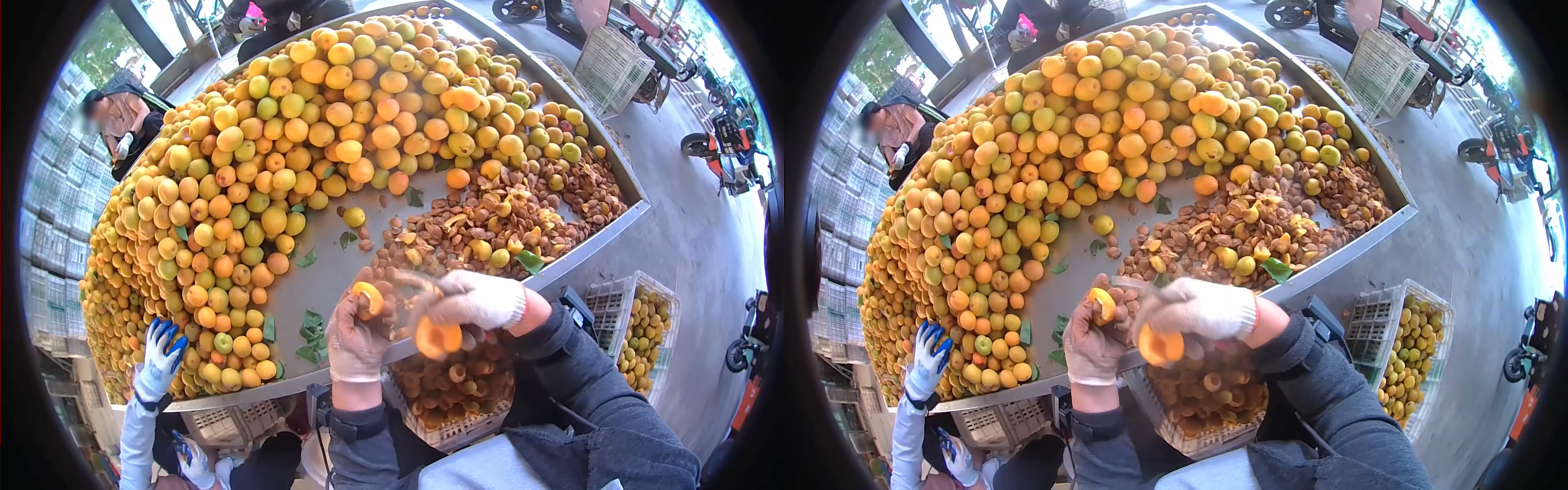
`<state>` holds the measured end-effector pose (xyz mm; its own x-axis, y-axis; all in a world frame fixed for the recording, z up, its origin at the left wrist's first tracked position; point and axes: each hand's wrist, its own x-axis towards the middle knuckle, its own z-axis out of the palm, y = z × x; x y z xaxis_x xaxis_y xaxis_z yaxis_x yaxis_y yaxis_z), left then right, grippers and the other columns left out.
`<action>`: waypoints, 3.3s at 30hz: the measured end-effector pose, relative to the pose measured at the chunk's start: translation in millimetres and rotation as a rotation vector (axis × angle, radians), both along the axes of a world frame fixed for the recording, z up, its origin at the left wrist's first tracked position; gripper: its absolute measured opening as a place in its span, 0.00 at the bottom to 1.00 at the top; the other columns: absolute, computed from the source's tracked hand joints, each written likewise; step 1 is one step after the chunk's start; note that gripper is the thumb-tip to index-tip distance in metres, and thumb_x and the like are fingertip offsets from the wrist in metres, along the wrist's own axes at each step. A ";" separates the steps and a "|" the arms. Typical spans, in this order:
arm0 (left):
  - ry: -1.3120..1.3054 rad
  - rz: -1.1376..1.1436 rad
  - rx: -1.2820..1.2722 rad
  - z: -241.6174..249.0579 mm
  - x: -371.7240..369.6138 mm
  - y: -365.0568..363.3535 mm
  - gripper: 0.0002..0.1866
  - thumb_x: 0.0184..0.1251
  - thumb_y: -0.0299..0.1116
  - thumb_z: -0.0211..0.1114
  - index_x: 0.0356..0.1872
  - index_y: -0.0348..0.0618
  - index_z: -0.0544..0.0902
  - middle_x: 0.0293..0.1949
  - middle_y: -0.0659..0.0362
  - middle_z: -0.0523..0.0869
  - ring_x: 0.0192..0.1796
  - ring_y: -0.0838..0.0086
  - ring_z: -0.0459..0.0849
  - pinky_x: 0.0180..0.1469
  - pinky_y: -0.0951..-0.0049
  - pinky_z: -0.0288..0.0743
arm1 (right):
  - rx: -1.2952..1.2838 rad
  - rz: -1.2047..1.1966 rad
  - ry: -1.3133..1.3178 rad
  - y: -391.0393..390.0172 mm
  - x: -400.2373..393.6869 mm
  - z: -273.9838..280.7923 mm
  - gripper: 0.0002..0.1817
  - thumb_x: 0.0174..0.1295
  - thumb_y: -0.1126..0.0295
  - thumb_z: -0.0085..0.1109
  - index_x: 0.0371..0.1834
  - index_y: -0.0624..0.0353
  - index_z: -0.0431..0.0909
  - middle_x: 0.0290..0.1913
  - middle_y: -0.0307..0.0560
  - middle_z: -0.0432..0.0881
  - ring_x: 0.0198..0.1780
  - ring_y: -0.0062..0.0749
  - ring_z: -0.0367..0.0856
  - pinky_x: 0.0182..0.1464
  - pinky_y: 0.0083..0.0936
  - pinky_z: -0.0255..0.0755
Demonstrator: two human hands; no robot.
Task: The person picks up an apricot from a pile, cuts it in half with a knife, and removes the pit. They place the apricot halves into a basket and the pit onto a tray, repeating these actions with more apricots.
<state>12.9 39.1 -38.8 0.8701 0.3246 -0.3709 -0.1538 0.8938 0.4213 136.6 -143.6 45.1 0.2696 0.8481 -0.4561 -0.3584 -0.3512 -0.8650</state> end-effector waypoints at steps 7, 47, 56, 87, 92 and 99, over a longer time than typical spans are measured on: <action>0.097 -0.054 0.292 12.2 4.0 -14.6 0.28 0.73 0.50 0.53 0.61 0.34 0.71 0.46 0.46 0.83 0.38 0.63 0.84 0.37 0.65 0.82 | 0.056 -0.512 -0.118 3.2 4.8 8.8 0.12 0.62 0.68 0.58 0.48 0.57 0.83 0.28 0.37 0.79 0.20 0.17 0.72 0.21 0.15 0.64; -0.080 -0.222 0.438 20.0 -6.0 -4.5 0.23 0.59 0.15 0.61 0.57 0.34 0.74 0.45 0.52 0.82 0.47 0.70 0.83 0.50 0.74 0.79 | 0.757 -1.292 0.208 -11.1 67.1 -30.7 0.08 0.65 0.74 0.53 0.46 0.56 0.77 0.18 0.32 0.61 0.17 0.18 0.57 0.18 0.17 0.52; -0.205 -0.633 0.962 40.1 -9.4 -18.6 0.20 0.61 0.20 0.65 0.56 0.34 0.78 0.53 0.56 0.82 0.49 0.77 0.81 0.51 0.78 0.74 | -0.199 -0.868 -0.727 -5.0 76.9 4.4 0.10 0.59 0.68 0.61 0.41 0.60 0.82 0.29 0.42 0.82 0.28 0.30 0.80 0.32 0.22 0.74; -0.248 -0.141 0.109 30.1 -5.4 -5.4 0.25 0.66 0.27 0.64 0.63 0.35 0.71 0.52 0.45 0.81 0.46 0.61 0.86 0.51 0.63 0.84 | 0.353 -0.872 0.217 9.7 -15.6 3.7 0.21 0.62 0.71 0.47 0.59 0.60 0.71 0.20 0.32 0.66 0.15 0.14 0.60 0.17 0.13 0.53; -0.236 -0.116 -0.038 10.9 -4.8 -1.2 0.25 0.66 0.32 0.66 0.61 0.37 0.71 0.52 0.43 0.80 0.53 0.55 0.83 0.59 0.54 0.77 | -0.115 -0.494 0.055 9.4 -46.0 1.1 0.12 0.61 0.71 0.58 0.47 0.60 0.81 0.23 0.36 0.77 0.18 0.17 0.69 0.21 0.17 0.63; -0.151 -0.107 0.242 17.9 -7.2 -14.4 0.25 0.67 0.39 0.65 0.58 0.32 0.73 0.49 0.48 0.83 0.51 0.63 0.82 0.59 0.62 0.76 | 0.045 -0.255 -0.496 18.2 -56.7 -27.3 0.12 0.59 0.72 0.56 0.45 0.59 0.83 0.34 0.48 0.86 0.36 0.32 0.84 0.43 0.25 0.75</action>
<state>5.8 24.7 -21.0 0.9435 0.2914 -0.1580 -0.1411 0.7845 0.6039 79.9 -125.5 17.8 0.6419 0.7437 -0.1870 0.0266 -0.2653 -0.9638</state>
